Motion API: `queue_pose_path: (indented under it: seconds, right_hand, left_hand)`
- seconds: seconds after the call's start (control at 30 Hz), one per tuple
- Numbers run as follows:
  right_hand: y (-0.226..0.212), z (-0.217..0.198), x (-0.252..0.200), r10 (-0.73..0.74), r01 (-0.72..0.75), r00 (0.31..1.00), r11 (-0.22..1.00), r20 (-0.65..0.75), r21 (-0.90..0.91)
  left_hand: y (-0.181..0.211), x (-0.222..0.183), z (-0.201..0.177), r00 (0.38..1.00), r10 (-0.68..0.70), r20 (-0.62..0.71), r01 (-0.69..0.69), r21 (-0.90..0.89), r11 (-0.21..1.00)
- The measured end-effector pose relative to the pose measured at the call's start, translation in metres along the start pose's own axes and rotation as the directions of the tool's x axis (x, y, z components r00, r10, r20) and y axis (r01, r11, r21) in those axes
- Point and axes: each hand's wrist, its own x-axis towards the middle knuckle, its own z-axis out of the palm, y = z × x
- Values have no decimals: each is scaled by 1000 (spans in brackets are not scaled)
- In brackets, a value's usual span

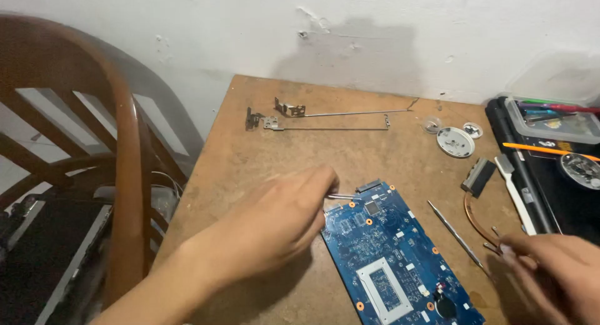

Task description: Cleaning and inspecting a laptop motherboard using a cotton swab and a small metal tool

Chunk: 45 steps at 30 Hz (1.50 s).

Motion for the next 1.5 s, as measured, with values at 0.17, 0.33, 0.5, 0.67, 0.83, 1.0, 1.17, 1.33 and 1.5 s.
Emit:
queue_pose_path:
  seconds: [0.17, 0.33, 0.5, 0.67, 0.83, 1.0, 1.17, 1.33, 1.5]
  right_hand:
    - [-4, 45, 1, -68, 102, 989, 954, 130, -280]
    - [0, 82, -2, -48, 38, 996, 991, -75, -130]
    - [14, 126, -7, -111, 111, 941, 994, -318, -20]
    - [37, 164, -13, -72, 42, 928, 995, -365, -90]
    - [31, 167, -13, -16, -6, 931, 998, -365, -58]
    - [31, 172, -12, -14, 4, 916, 1000, -402, -26]
    - [35, 182, -13, 3, 38, 894, 996, -448, 83]
    - [56, 168, -5, 63, 6, 950, 976, -306, 218]
    - [33, 180, -1, 482, -211, 875, 469, -48, 858]
  left_hand:
    - [-5, -7, 22, 966, 249, -67, -249, 1, 968]
    - [-11, -14, 42, 956, 267, -117, -264, 48, 963]
    - [-19, -19, 68, 917, 367, -156, -340, 175, 924]
    - [-47, -17, 105, 861, 460, -215, -368, 359, 858]
    - [-40, -16, 105, 817, 512, -266, -355, 467, 810]
    - [-44, -13, 110, 781, 540, -314, -266, 615, 743]
    - [-44, -10, 113, 772, 534, -345, -268, 585, 766]
    - [-41, -7, 118, 813, 455, -362, -246, 496, 833]
    - [-44, -4, 122, 815, 448, -368, -242, 486, 840]
